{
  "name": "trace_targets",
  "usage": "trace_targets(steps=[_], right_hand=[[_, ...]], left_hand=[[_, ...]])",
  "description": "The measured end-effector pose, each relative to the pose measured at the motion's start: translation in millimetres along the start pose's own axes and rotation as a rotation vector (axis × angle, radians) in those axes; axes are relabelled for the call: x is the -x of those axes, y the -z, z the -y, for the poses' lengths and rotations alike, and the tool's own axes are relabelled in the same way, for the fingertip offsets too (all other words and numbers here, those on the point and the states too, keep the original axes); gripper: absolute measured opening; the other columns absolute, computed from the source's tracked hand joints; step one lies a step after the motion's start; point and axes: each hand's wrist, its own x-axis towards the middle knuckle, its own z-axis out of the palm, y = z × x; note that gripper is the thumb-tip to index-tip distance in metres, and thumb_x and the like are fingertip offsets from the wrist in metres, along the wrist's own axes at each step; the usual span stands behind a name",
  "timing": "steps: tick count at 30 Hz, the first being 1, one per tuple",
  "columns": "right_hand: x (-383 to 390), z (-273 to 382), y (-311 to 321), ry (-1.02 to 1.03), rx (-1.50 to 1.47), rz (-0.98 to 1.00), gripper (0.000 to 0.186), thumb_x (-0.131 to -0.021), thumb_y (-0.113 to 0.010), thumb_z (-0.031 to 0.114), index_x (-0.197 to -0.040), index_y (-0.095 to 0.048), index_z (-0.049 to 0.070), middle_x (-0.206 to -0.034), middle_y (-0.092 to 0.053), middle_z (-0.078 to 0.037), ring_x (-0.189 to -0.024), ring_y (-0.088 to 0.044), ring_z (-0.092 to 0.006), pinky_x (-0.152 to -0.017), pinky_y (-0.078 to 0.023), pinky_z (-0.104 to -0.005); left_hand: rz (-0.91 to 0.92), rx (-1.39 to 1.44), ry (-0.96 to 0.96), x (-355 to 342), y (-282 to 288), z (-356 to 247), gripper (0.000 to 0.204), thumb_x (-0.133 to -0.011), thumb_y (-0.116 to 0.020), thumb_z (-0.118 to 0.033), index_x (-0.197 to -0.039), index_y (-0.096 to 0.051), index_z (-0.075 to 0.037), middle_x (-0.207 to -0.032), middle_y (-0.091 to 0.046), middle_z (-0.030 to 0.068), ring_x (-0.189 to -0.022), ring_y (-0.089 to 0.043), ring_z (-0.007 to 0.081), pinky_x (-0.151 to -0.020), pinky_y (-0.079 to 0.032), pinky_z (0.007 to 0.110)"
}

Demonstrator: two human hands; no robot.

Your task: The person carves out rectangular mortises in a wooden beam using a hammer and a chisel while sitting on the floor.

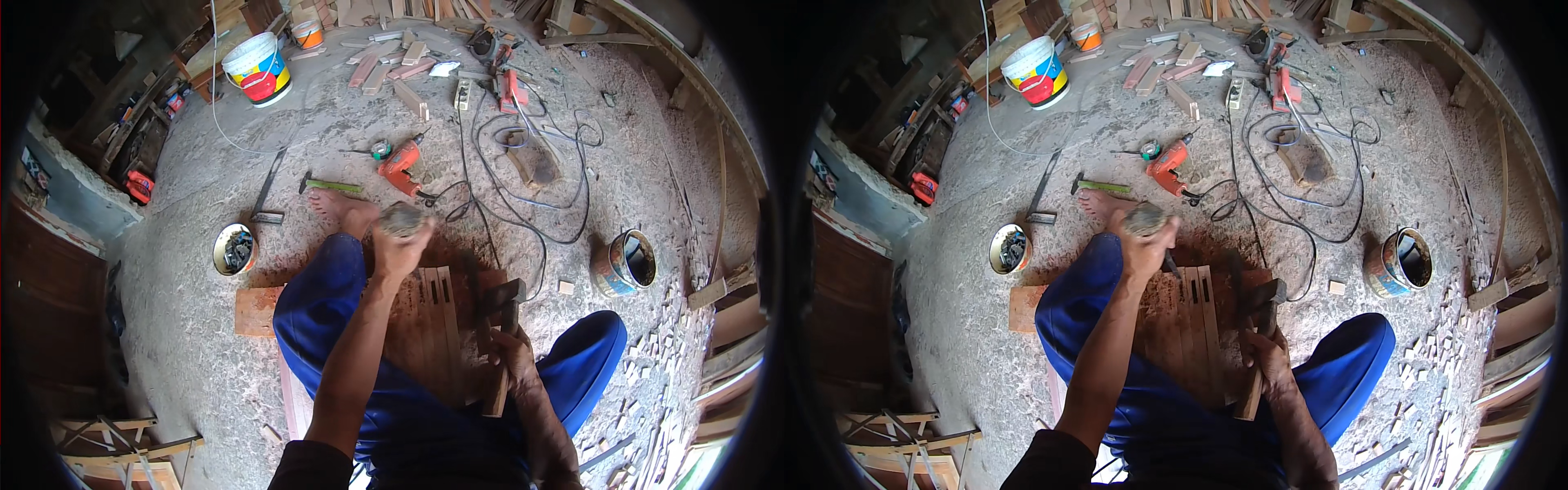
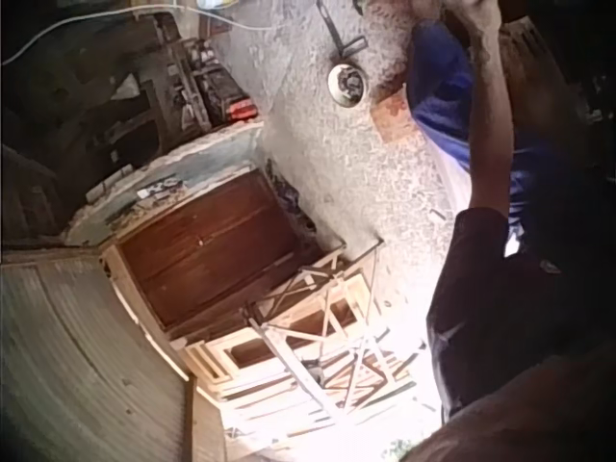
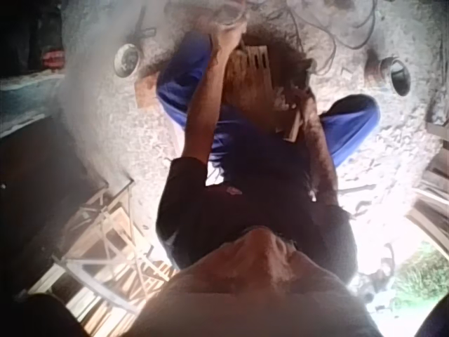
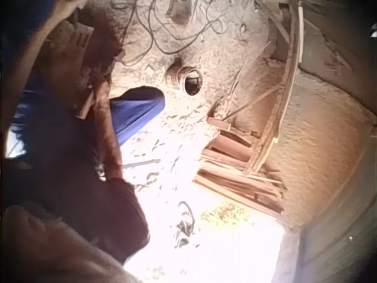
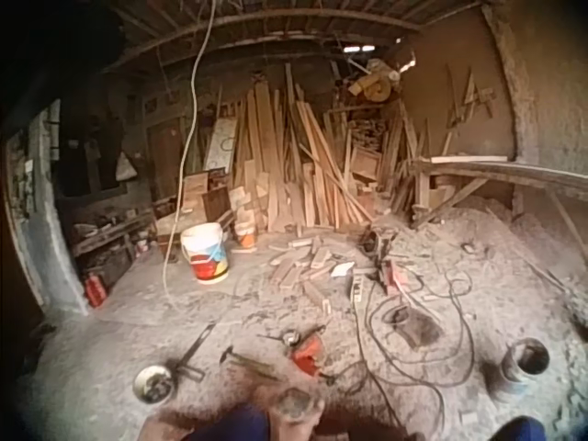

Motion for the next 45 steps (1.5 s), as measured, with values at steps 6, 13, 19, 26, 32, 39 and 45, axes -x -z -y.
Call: trace_targets(steps=[6, 13, 19, 26, 32, 39, 45], right_hand=[[-3.0, 0.5, -1.8, 0.069, 0.08, 0.098, 0.024, -0.086, -0.063, 0.001, -0.108, -0.053, 0.003, -0.068, -0.052, -0.003, -0.048, -0.049, -0.011, -0.041, -0.041, -0.023], [17.1, 32.0, -28.2, 0.403, 0.687, 0.199, 0.06, -0.086, -0.068, 0.008, -0.139, -0.041, 0.003, -0.083, -0.062, -0.009, -0.06, -0.062, -0.0201, -0.056, -0.054, -0.0318], [36.7, 78.2, -82.4, 0.823, 1.28, 0.203, 0.062, -0.089, -0.065, 0.009, -0.145, -0.037, 0.008, -0.086, -0.069, -0.022, -0.078, -0.072, -0.0377, -0.069, -0.057, -0.0413], [69.2, 125.9, -129.1, 0.873, 1.386, 0.335, 0.071, -0.085, -0.063, 0.001, -0.148, -0.035, 0.012, -0.09, -0.067, -0.025, -0.08, -0.072, -0.0399, -0.067, -0.056, -0.0449], [75.9, 140.6, -162.8, 0.914, 1.749, 0.263, 0.084, -0.076, -0.064, -0.001, -0.151, -0.03, 0.012, -0.093, -0.066, -0.03, -0.075, -0.069, -0.0436, -0.07, -0.057, -0.0493], [46.0, 129.9, -139.4, 0.882, 1.873, 0.409, 0.085, -0.076, -0.069, 0.006, -0.15, -0.029, 0.004, -0.102, -0.066, -0.03, -0.083, -0.067, -0.0464, -0.078, -0.055, -0.0518], [98.8, 176.4, -188.1, 1.114, 1.34, 0.352, 0.072, -0.083, -0.063, -0.002, -0.149, -0.035, 0.006, -0.076, -0.068, -0.014, -0.054, -0.064, -0.0192, -0.067, -0.06, -0.035]], left_hand=[[-0.075, 0.093, -0.008, 6.7, -11.2, 13.3, 0.013, -0.082, -0.075, -0.005, -0.076, -0.064, -0.001, -0.071, -0.067, 0.0023, -0.063, -0.06, 0.0113, -0.061, -0.049, 0.03], [-0.116, 0.205, -0.029, 2.5, -7.5, 21.3, 0.02, -0.085, -0.072, -0.003, -0.069, -0.06, -0.001, -0.058, -0.058, 0.0011, -0.048, -0.052, 0.0111, -0.047, -0.04, 0.03], [-0.003, 0.085, -0.238, 9.2, -6.2, 9.9, 0.008, -0.079, -0.071, 0.002, -0.079, -0.064, -0.001, -0.072, -0.065, 0.0044, -0.061, -0.06, 0.0176, -0.059, -0.047, 0.032], [-0.098, 0.843, 0.303, 13.3, -6.5, 44.4, 0.022, -0.073, -0.074, 0.009, -0.091, -0.065, 0.001, -0.087, -0.069, 0.0049, -0.08, -0.066, 0.0153, -0.074, -0.053, 0.031], [-0.051, 0.157, -0.123, 19.9, -2.0, 38.5, 0.029, -0.073, -0.078, 0.005, -0.099, -0.068, -0.001, -0.093, -0.071, 0.0055, -0.09, -0.067, 0.0167, -0.082, -0.053, 0.033], [0.064, -0.064, -0.208, 10.7, 5.7, 13.9, 0.015, -0.082, -0.069, 0.0, -0.097, -0.068, -0.002, -0.093, -0.07, 0.0078, -0.084, -0.065, 0.0182, -0.07, -0.052, 0.033], [-0.053, 0.236, 0.13, -1.6, -1.8, 45.6, 0.014, -0.082, -0.078, -0.006, -0.088, -0.067, 0.001, -0.08, -0.069, 0.0029, -0.071, -0.063, 0.0115, -0.067, -0.052, 0.03]])
